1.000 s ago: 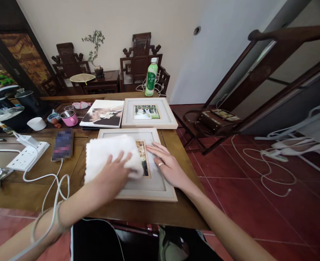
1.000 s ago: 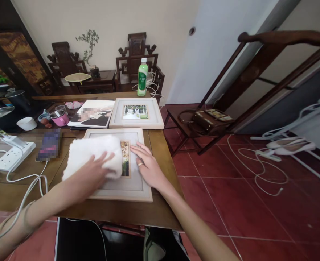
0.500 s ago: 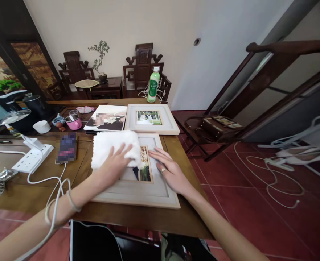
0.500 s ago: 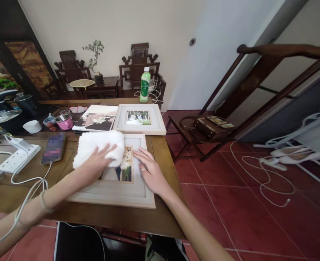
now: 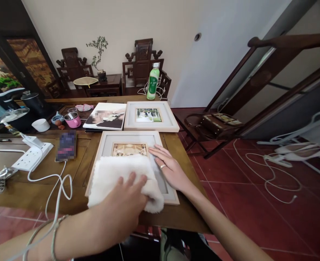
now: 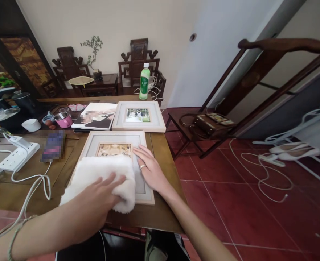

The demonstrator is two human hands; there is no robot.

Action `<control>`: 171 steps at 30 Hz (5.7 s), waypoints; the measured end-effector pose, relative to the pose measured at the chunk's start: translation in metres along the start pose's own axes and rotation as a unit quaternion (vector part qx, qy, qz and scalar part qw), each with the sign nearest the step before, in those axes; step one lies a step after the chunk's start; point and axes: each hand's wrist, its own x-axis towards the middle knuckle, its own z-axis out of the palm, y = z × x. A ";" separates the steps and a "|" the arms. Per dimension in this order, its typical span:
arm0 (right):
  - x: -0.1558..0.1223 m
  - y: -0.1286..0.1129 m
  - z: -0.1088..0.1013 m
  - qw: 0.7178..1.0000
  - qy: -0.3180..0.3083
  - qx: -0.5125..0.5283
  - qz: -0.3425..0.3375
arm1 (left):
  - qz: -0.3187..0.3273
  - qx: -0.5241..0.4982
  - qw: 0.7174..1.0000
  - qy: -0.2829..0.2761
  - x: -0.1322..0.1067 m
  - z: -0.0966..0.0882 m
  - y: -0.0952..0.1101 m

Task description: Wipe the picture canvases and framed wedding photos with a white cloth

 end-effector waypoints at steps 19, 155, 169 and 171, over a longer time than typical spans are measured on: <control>0.001 -0.008 0.000 1.000 0.004 0.016 0.024 | 0.054 0.073 0.993 0.071 0.032 0.018 -0.002; 0.001 0.010 0.002 0.998 -0.042 0.000 -0.053 | -0.097 0.074 0.987 0.104 0.053 -0.006 -0.117; 0.001 0.011 0.002 0.998 -0.043 0.006 -0.035 | -0.135 0.033 0.990 -0.022 -0.015 0.003 -0.083; 0.001 0.010 0.002 0.998 -0.044 0.007 -0.033 | -0.111 -0.019 0.991 -0.068 -0.034 0.007 -0.057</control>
